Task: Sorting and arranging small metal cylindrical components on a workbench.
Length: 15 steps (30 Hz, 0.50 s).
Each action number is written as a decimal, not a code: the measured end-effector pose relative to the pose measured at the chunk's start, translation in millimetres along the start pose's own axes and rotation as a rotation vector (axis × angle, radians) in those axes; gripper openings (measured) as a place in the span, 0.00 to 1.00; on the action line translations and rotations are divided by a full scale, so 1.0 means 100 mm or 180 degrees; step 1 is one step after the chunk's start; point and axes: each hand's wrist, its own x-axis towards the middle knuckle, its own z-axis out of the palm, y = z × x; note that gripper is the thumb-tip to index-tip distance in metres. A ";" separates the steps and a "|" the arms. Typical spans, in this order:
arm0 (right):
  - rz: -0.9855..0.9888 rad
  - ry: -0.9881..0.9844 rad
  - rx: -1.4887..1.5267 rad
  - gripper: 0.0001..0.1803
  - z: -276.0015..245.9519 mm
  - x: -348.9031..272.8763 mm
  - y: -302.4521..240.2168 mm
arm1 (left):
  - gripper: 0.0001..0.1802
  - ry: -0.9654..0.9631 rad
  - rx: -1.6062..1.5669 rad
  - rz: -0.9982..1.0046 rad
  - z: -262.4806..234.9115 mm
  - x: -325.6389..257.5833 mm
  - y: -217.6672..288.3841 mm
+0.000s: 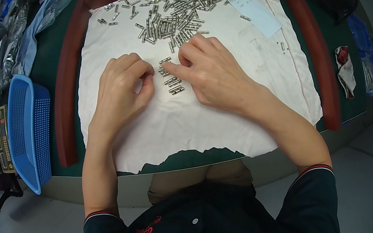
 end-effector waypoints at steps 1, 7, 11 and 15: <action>0.0024 -0.0017 -0.0040 0.20 0.01 0.00 0.00 | 0.03 -0.0002 0.0002 -0.0001 0.00 0.00 0.00; -0.0101 -0.0032 0.0166 0.19 -0.04 -0.01 0.01 | 0.03 -0.0048 0.0026 -0.0040 0.00 0.00 0.00; -0.0126 -0.0009 0.0278 0.16 -0.05 -0.01 -0.01 | 0.03 -0.0060 0.0019 -0.0068 0.00 -0.01 -0.01; -0.0268 0.0079 0.0463 0.12 -0.10 -0.01 0.03 | 0.03 -0.0067 0.0002 -0.0102 -0.01 0.00 0.00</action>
